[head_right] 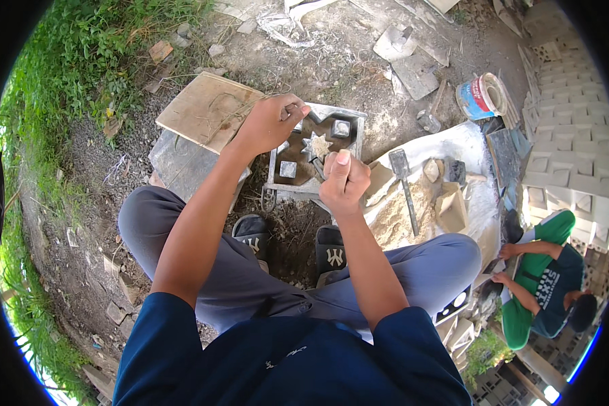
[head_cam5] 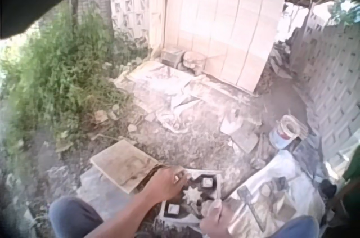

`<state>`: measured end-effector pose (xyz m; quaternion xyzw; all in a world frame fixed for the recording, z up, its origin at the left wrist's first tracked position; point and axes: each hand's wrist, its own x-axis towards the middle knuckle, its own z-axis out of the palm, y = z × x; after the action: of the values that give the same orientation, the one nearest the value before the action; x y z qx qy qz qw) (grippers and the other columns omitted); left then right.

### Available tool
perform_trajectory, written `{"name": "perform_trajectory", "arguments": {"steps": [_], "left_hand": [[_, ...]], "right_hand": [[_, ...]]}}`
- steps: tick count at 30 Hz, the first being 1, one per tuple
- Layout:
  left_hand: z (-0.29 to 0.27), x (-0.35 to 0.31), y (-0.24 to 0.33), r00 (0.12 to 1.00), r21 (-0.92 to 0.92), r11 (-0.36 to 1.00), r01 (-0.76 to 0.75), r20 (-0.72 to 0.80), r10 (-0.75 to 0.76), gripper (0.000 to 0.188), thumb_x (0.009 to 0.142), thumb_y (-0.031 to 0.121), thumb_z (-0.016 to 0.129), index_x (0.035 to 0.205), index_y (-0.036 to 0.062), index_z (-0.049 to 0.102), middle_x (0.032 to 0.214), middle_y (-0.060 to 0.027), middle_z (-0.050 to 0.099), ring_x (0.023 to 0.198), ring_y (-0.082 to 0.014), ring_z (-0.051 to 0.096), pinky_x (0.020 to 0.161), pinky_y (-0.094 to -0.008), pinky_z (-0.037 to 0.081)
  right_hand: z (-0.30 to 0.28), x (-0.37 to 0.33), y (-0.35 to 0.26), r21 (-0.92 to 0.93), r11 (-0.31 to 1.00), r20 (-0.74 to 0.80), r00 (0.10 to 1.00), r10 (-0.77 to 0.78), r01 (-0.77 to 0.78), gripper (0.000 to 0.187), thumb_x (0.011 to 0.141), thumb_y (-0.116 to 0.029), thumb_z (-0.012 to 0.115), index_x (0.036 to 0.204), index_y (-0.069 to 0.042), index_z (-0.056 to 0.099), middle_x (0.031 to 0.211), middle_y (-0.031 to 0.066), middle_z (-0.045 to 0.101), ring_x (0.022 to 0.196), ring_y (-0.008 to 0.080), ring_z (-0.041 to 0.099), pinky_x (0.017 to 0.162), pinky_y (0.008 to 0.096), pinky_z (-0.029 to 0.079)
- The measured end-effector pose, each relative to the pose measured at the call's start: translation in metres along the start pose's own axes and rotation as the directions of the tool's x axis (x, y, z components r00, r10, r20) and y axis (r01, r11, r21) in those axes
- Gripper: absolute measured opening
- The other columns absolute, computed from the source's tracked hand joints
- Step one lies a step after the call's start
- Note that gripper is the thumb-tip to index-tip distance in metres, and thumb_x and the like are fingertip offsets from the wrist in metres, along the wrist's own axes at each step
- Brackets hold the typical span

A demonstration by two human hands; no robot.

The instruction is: The person holds a patterned mold and scrapes and shapes the sand mixture inside using a small handheld tool.

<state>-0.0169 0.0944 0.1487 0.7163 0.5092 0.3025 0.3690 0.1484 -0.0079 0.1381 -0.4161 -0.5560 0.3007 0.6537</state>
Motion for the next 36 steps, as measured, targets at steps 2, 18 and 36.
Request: {"name": "perform_trajectory", "arguments": {"steps": [2, 18, 36], "left_hand": [[-0.004, -0.003, -0.010, 1.000, 0.029, 1.000, 0.009, -0.029, -0.009, 0.026, 0.097, 0.027, 0.068, 0.102, 0.0024, 0.071, 0.085, -0.0174, 0.070, 0.073, -0.0265, 0.065, 0.070, -0.0384, 0.051], [-0.006, -0.002, -0.006, 1.000, 0.029, 1.000, 0.005, -0.013, -0.005, 0.026, 0.097, 0.026, 0.068, 0.106, 0.0011, 0.071, 0.091, -0.0166, 0.071, 0.073, -0.0248, 0.064, 0.070, -0.0383, 0.051], [-0.007, -0.004, -0.008, 0.998, 0.015, 1.000, -0.028, -0.051, 0.028, 0.027, 0.097, 0.028, 0.069, 0.102, 0.0020, 0.072, 0.085, -0.0170, 0.071, 0.073, -0.0269, 0.066, 0.069, -0.0378, 0.052]], "right_hand": [[0.005, 0.001, -0.008, 0.047, 0.999, -0.004, 1.000, 0.002, -0.002, 0.053, 0.113, -0.027, 0.041, 0.064, -0.007, 0.033, 0.053, 0.0012, 0.038, 0.046, 0.0089, 0.030, 0.044, 0.0289, 0.026], [-0.005, 0.009, -0.002, 0.079, 0.987, -0.096, 0.985, 0.146, -0.139, 0.049, 0.111, -0.018, 0.046, 0.064, -0.005, 0.036, 0.055, -0.0012, 0.038, 0.047, 0.0066, 0.028, 0.043, 0.0289, 0.024], [-0.008, 0.010, -0.020, 0.031, 0.981, 0.003, 0.982, 0.190, -0.190, 0.051, 0.109, -0.023, 0.052, 0.063, -0.004, 0.041, 0.056, -0.0023, 0.038, 0.049, 0.0062, 0.031, 0.044, 0.0275, 0.025]]}}
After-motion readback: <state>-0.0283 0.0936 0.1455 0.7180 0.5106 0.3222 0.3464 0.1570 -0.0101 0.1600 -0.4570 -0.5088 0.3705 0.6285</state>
